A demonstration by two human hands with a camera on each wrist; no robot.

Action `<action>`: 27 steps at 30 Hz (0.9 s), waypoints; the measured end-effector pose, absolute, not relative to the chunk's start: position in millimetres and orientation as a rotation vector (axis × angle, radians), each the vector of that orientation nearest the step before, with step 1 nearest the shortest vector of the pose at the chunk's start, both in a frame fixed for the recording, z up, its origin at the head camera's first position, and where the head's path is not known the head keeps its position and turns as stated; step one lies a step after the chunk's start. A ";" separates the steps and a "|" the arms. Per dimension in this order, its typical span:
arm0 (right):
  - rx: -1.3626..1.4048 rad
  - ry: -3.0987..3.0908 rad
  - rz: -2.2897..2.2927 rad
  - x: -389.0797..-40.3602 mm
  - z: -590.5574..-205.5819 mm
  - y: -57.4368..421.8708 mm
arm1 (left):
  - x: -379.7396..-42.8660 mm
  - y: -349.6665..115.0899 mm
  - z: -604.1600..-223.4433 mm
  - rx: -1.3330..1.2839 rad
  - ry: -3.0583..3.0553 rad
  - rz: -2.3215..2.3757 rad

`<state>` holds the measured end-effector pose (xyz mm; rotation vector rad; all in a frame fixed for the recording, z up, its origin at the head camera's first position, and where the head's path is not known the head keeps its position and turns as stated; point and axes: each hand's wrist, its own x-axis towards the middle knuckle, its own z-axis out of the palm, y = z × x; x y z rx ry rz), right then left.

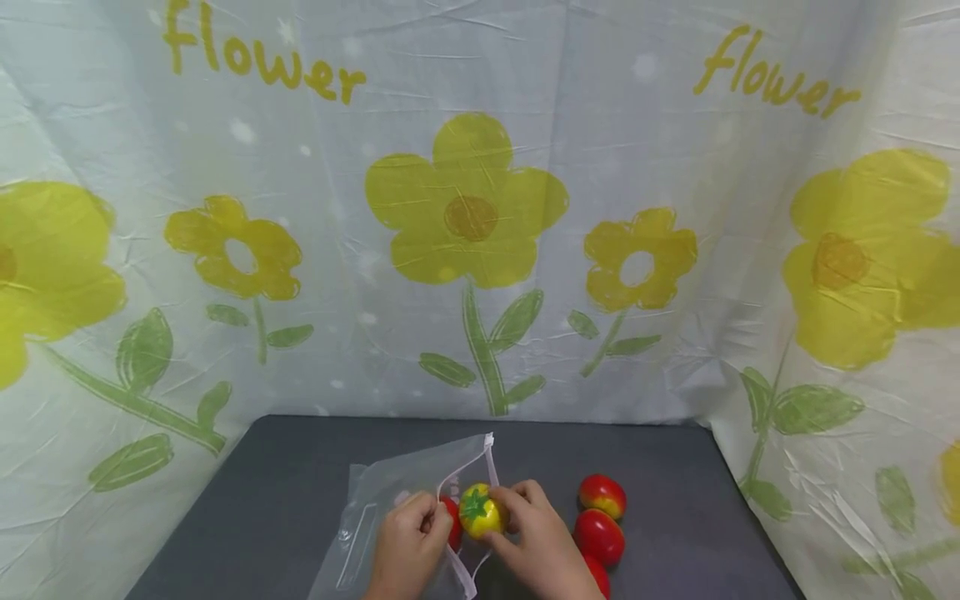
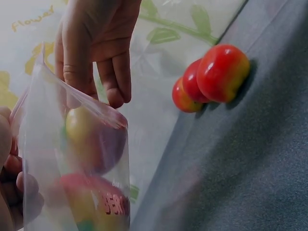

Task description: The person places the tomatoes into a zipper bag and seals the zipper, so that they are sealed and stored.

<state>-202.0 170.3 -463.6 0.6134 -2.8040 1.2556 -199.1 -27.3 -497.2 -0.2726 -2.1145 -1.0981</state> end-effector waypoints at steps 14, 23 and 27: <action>0.758 -2.798 1.339 -199.6 -459.4 164.9 | -202.4 -27.9 -503.3 -0.337 -2.087 -1.028; 0.663 -2.805 1.350 -192.7 -464.9 179.0 | -201.9 -29.1 -502.9 -0.298 -2.100 -1.052; 0.567 -2.813 1.333 -187.6 -473.6 196.1 | -201.8 -29.7 -501.3 -0.288 -2.087 -1.063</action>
